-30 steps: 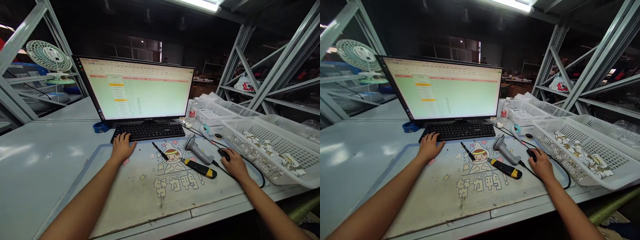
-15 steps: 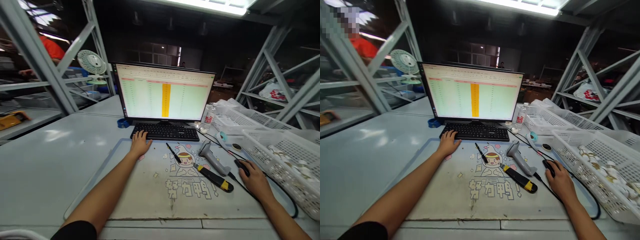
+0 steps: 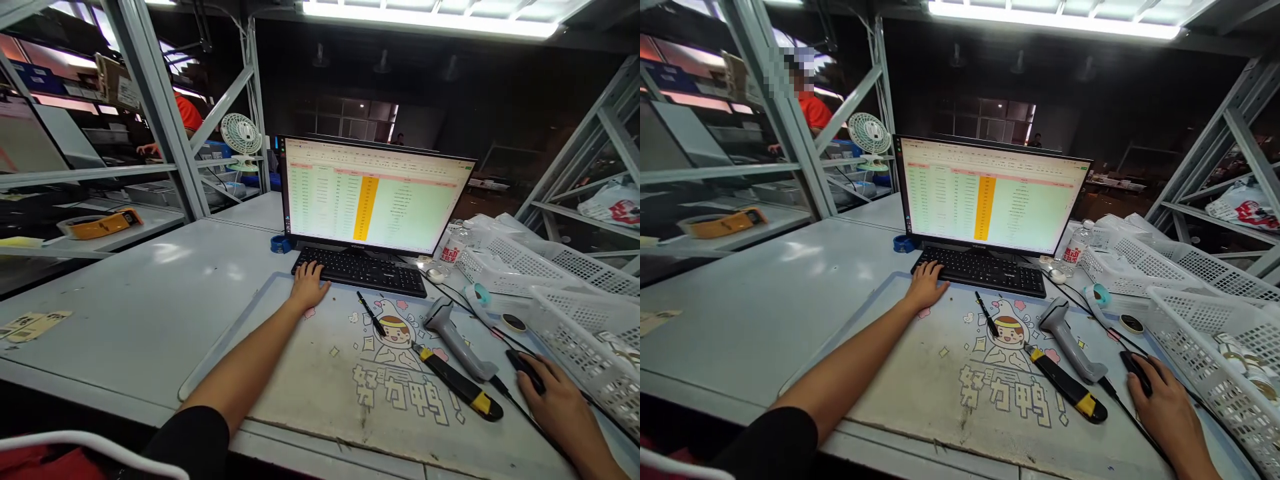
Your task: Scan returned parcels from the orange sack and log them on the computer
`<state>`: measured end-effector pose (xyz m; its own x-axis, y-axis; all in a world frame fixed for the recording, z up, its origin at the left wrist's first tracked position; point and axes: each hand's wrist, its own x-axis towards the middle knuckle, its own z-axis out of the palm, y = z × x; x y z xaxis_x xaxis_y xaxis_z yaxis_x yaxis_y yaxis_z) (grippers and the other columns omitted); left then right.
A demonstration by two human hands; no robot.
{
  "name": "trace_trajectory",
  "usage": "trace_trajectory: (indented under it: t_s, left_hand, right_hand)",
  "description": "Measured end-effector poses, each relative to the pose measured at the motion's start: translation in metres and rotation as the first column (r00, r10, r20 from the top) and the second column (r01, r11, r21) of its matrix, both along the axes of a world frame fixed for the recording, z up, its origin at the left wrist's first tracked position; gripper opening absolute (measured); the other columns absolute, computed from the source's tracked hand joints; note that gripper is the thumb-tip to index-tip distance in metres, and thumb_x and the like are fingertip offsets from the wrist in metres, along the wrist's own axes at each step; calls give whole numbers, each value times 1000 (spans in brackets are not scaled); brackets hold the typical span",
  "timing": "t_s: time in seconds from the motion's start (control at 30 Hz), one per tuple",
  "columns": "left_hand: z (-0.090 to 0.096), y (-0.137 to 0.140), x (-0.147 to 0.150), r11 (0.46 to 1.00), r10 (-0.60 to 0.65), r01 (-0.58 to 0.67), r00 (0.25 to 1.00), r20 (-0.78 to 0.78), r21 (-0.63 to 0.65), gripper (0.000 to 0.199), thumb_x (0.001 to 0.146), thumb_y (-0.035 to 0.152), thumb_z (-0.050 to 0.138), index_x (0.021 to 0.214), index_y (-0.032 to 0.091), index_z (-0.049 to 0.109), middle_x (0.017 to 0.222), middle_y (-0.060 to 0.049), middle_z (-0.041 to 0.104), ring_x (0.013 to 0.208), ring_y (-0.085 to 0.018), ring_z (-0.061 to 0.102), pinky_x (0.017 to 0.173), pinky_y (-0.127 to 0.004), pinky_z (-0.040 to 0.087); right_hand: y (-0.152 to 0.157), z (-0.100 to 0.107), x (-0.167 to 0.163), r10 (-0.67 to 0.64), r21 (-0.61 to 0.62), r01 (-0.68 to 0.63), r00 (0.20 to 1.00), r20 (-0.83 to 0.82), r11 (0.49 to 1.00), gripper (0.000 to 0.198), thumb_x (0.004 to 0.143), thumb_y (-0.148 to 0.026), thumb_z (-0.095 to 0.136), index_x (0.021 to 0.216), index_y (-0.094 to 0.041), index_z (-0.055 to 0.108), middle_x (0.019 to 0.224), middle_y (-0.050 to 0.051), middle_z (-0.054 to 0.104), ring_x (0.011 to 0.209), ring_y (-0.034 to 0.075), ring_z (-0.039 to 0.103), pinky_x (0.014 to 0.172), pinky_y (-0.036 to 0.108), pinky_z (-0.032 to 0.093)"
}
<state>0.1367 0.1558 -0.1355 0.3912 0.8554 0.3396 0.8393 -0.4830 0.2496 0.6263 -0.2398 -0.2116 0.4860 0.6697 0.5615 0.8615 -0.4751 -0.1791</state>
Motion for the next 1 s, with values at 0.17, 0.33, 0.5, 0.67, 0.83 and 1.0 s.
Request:
trace_trajectory:
  t_s: [0.17, 0.33, 0.5, 0.67, 0.83, 1.0]
  left_hand:
    - [1, -1, 0, 1000, -4, 4, 1000, 12, -1, 65, 104, 47, 54, 161, 14, 52, 174, -17, 40, 164, -43, 27, 137, -59, 20]
    - [1, -2, 0, 1000, -10, 10, 1000, 13, -9, 66, 105, 47, 53, 162, 13, 50, 175, -17, 38, 164, -43, 27, 136, -60, 20]
    - [1, -2, 0, 1000, -7, 8, 1000, 15, -14, 67, 104, 47, 53, 162, 13, 50, 176, -17, 38, 165, -43, 27, 137, -60, 19]
    - [1, -2, 0, 1000, -6, 6, 1000, 20, -16, 67, 104, 47, 54, 162, 14, 50, 176, -16, 38, 165, -42, 26, 137, -59, 19]
    - [0, -1, 0, 1000, -6, 6, 1000, 20, -10, 67, 104, 48, 53, 162, 14, 50, 175, -16, 39, 165, -43, 27, 137, -59, 19]
    - [-1, 0, -1, 1000, -12, 13, 1000, 21, -5, 67, 104, 49, 52, 161, 13, 50, 175, -17, 39, 164, -43, 27, 137, -58, 19]
  right_hand:
    - [-1, 0, 0, 44, -1, -44, 999, 2, 999, 68, 99, -64, 36, 137, -17, 68, 146, 21, 62, 126, 43, 66, 113, 60, 53]
    - [-1, -1, 2, 22, 6, -22, 1000, -22, 1000, 65, 97, -63, 39, 136, -20, 69, 145, 19, 64, 124, 43, 67, 109, 61, 55]
    - [-2, -1, 6, 1, -32, -4, 997, -77, 999, 67, 98, -67, 38, 137, -22, 68, 149, 18, 63, 125, 43, 68, 101, 58, 59]
    - [-3, -2, 6, -10, -50, 6, 997, -77, 999, 67, 98, -67, 38, 139, -23, 67, 151, 17, 61, 125, 43, 67, 100, 58, 59]
    - [-3, 2, 2, -34, -53, 29, 995, -89, 998, 67, 98, -68, 37, 137, -23, 69, 150, 16, 62, 125, 43, 67, 95, 57, 60]
    - [-3, 1, 5, -12, -40, 9, 996, -87, 999, 67, 96, -66, 41, 137, -21, 69, 147, 18, 64, 122, 44, 68, 97, 59, 59]
